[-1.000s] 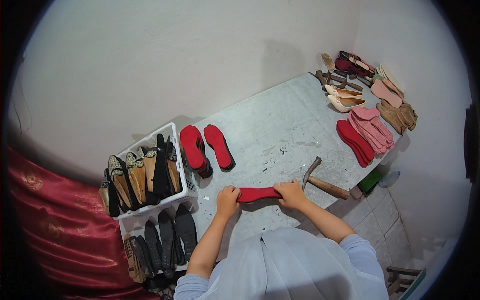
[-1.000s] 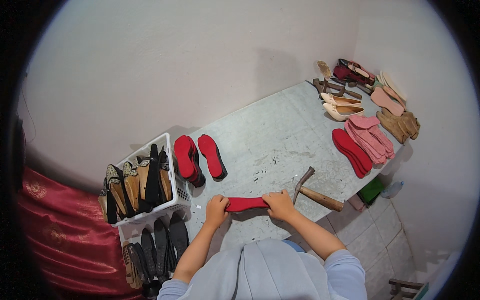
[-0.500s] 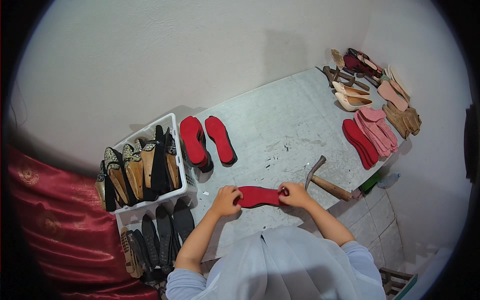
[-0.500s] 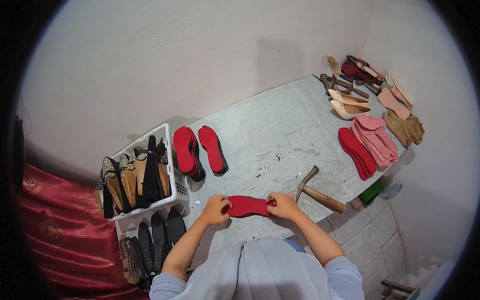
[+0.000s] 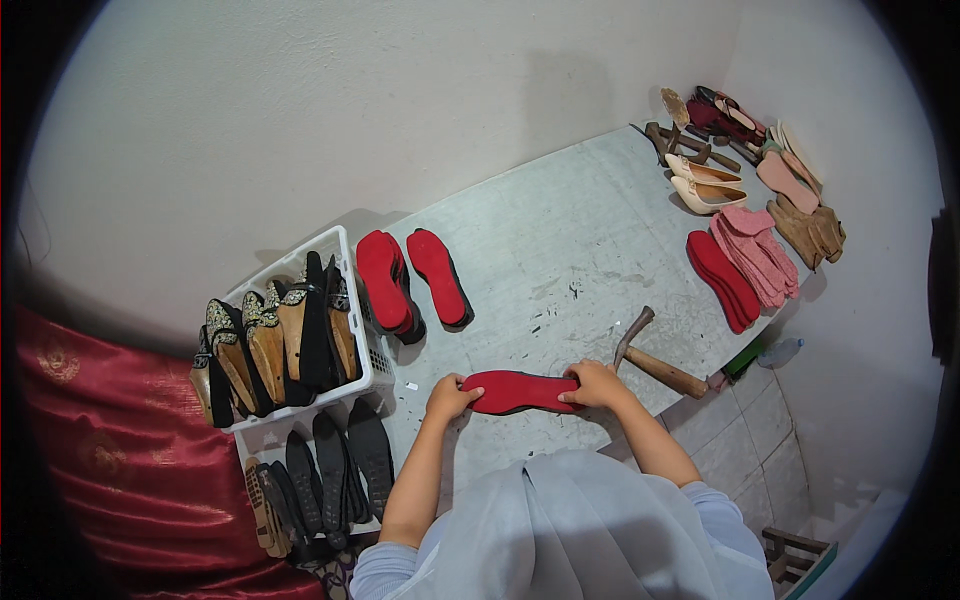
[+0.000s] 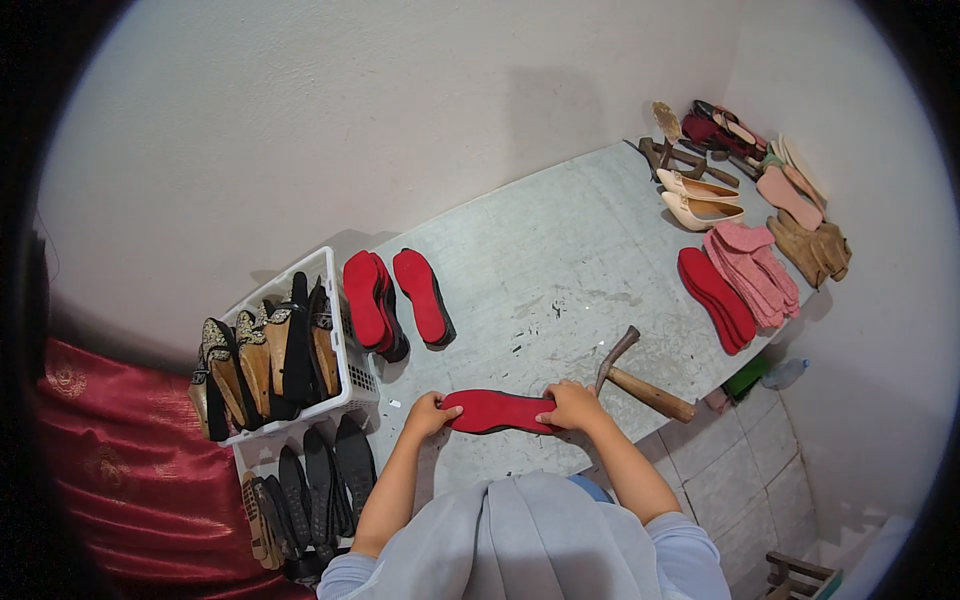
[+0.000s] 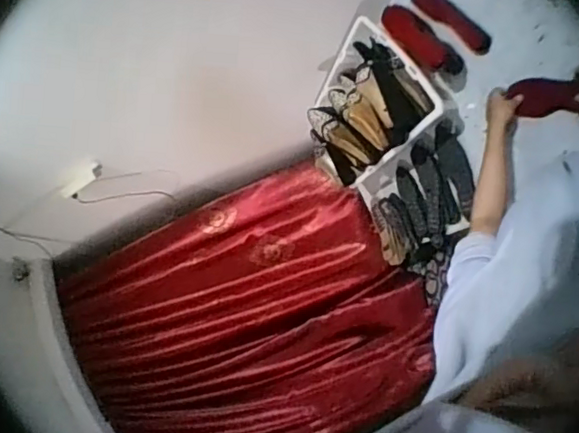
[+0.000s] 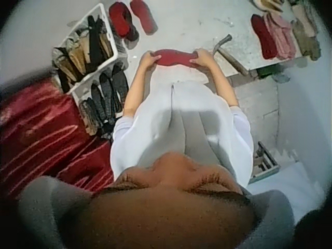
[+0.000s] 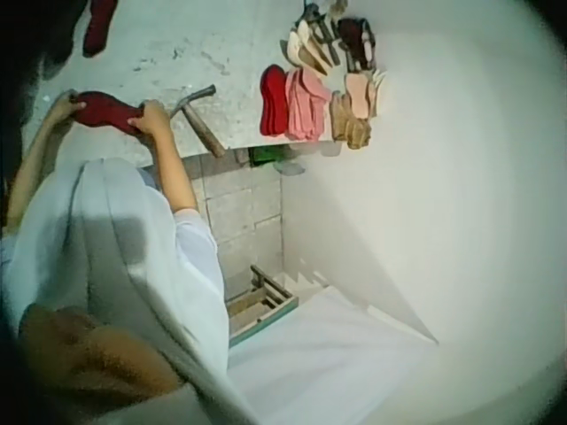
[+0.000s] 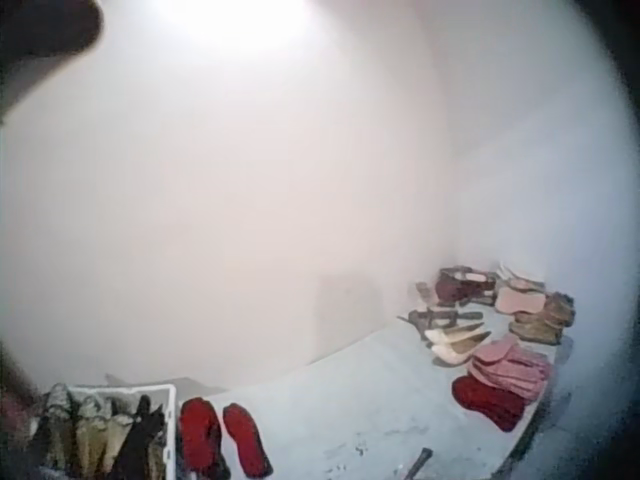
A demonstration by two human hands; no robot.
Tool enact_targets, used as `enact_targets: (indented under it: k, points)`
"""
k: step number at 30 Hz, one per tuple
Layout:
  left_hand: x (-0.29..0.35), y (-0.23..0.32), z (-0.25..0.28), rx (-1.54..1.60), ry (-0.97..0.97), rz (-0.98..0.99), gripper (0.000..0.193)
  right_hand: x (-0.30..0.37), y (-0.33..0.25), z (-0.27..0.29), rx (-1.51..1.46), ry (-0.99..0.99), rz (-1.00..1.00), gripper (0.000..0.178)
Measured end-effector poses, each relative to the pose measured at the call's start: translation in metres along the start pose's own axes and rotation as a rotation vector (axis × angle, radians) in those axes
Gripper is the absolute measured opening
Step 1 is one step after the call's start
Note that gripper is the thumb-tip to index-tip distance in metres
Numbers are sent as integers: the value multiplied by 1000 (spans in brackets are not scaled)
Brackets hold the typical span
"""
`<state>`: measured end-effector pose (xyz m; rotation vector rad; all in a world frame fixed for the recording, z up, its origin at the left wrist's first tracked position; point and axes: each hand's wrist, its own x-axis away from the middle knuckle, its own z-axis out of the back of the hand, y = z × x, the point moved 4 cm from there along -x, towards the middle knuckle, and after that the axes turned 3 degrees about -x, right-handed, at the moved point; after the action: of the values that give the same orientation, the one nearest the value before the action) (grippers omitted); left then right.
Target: The person attaches soles to shoes by hand, then hammers them into place with a hammer.
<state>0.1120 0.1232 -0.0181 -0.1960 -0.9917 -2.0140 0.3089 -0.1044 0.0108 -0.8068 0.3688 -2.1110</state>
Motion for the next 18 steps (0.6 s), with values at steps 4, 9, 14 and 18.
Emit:
enact_targets:
  k: [4,9,14,18]
  points:
    - [0,-9,-3,-84,-36,20,52,1,-13,9,6,-58,39,47]
    - [12,13,5,-75,87,-82,40,0,-1,-2,-202,-27,57,43]
    - [3,46,54,-1,182,-219,38,-1,-15,-3,-334,-6,59,48]
    - [-18,105,112,-28,277,-440,28,-14,-40,16,-660,4,109,47]
